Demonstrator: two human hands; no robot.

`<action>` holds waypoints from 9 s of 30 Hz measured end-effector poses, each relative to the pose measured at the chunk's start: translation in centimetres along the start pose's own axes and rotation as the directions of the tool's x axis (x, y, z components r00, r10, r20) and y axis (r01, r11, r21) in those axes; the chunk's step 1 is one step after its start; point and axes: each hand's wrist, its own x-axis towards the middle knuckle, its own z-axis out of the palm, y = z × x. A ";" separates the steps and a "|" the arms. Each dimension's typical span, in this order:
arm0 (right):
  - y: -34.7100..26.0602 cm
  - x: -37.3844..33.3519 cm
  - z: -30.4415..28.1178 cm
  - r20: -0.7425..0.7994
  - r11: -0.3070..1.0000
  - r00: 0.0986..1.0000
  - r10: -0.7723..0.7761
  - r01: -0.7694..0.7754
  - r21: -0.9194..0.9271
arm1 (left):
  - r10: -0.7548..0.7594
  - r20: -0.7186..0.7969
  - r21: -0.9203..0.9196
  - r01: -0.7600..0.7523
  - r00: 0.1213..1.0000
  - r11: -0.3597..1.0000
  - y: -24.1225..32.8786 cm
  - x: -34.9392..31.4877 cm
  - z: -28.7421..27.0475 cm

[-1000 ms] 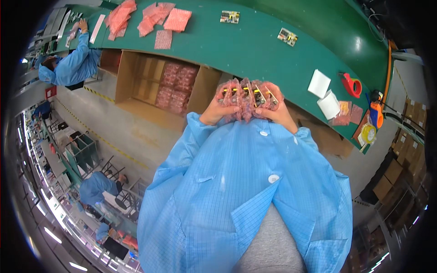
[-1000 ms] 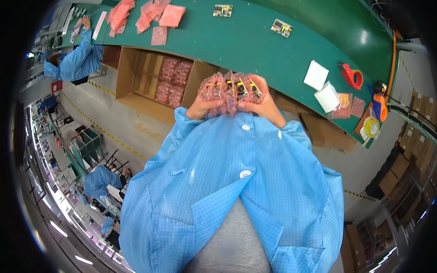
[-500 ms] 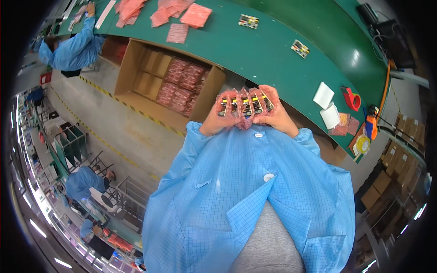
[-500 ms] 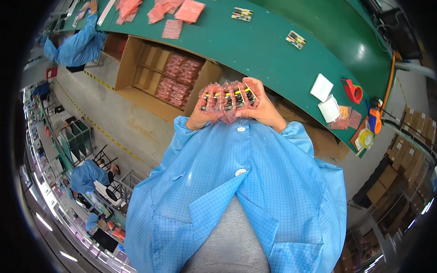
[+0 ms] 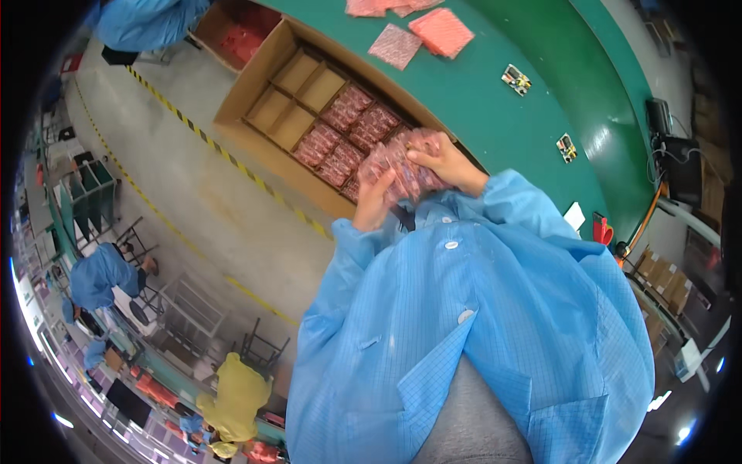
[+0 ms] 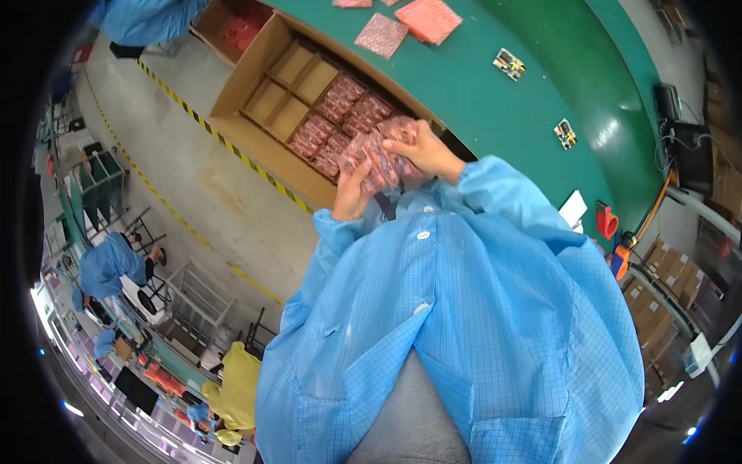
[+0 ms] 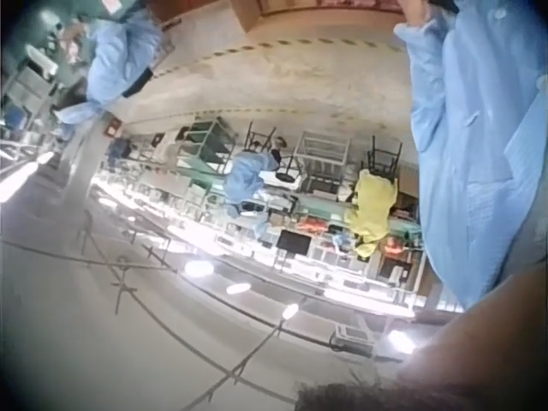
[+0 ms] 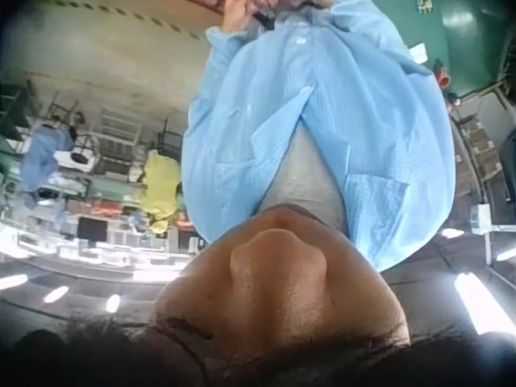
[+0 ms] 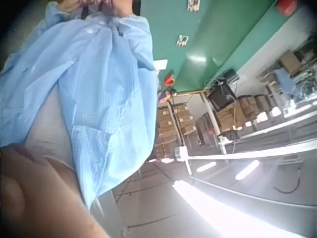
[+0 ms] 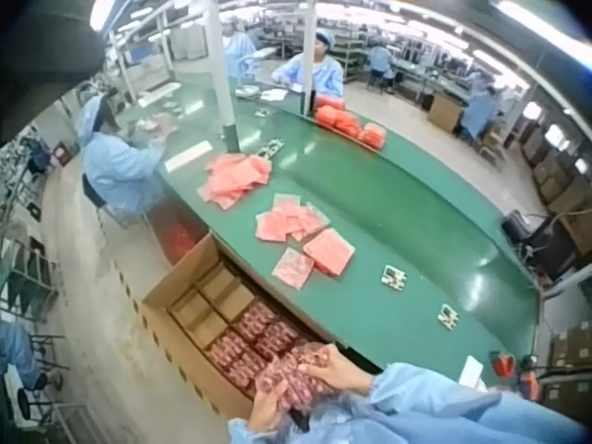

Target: The person packages electronic circuit boards by hand, placing them into anti-static bags and then organizing the bagged circuit boards into a cardboard box.

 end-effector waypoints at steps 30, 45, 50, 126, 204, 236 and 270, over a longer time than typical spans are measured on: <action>10.9 45.2 15.2 0.214 0.929 0.977 -0.006 0.085 -0.361 | 0.508 -0.749 0.642 0.277 0.425 0.715 3.9 35.9 -28.4; 5.3 32.7 13.6 0.163 0.800 0.946 -0.280 0.324 -0.505 | 0.435 -0.571 0.721 0.172 0.697 0.671 5.3 32.3 -25.5; 3.6 20.8 6.8 0.357 0.887 0.932 -0.070 0.222 -0.406 | 0.401 -0.449 0.723 0.061 0.798 0.688 1.3 24.9 -19.4; -1.8 -19.3 -25.9 -0.677 0.516 0.683 -0.272 0.698 0.497 | -0.362 0.482 0.728 -0.595 0.798 -0.341 -18.1 23.7 9.6; 18.0 -7.4 -24.3 -0.410 0.866 0.900 0.146 0.084 0.493 | -0.104 0.765 0.616 -0.769 0.636 -0.173 -21.6 22.7 11.3; 16.1 -5.0 -22.3 -0.479 0.972 0.877 -0.037 0.143 0.186 | -0.052 0.800 0.585 -0.796 0.598 -0.156 -18.5 21.1 11.8; 12.9 -3.8 -22.3 -0.444 0.898 0.871 0.211 0.006 0.439 | -0.015 0.755 0.644 -0.745 0.656 -0.173 -18.1 21.0 13.6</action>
